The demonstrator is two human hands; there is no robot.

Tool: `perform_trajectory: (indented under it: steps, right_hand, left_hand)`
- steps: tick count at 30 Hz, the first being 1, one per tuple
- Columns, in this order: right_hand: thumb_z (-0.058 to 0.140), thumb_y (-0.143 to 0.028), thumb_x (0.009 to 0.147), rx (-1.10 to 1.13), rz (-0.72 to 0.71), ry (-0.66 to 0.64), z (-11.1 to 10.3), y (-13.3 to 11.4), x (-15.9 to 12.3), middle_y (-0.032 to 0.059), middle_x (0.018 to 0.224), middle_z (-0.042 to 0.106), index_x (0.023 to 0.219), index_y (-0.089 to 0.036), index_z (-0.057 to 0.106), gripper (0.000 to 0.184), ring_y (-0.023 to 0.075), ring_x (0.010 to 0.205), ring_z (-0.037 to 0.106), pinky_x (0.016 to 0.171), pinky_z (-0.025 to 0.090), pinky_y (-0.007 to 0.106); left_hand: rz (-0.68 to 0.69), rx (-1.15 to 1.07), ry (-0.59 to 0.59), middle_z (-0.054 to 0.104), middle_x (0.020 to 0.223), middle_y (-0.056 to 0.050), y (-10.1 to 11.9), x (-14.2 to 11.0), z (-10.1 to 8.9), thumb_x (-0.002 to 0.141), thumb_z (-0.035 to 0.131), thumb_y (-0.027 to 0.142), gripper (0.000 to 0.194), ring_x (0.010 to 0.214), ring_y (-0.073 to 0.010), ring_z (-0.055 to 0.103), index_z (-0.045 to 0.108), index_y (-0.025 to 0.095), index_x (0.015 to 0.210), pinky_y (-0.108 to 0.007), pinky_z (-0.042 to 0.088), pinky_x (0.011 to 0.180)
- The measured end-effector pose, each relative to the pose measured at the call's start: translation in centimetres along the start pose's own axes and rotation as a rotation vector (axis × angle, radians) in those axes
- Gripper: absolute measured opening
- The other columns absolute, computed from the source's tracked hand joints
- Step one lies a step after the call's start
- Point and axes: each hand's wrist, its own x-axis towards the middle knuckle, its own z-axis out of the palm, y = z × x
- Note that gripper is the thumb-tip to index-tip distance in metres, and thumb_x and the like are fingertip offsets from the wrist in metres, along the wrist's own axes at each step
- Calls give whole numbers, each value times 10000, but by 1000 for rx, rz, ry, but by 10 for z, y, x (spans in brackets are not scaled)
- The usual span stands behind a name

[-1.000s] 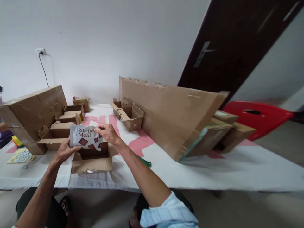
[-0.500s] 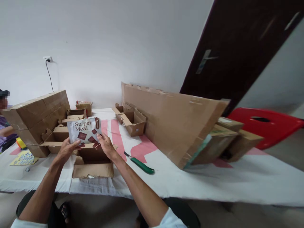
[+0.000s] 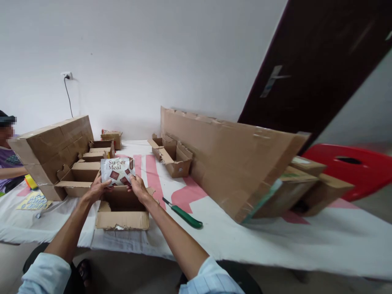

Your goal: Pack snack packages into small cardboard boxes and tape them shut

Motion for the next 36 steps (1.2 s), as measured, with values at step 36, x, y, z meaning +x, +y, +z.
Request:
perform_trajectory:
  steps: [36]
  right_hand:
    - [944,-622,714,184,-19,-204,-9,-20,-15,-11,786,717,975,-211,683,552,129,596,645,491,577,237]
  left_hand:
    - [26,14,-22,792,886,-100,10,-10,8,565,1015,624,716,744,-223,727,750,147,1028,-317,606,641]
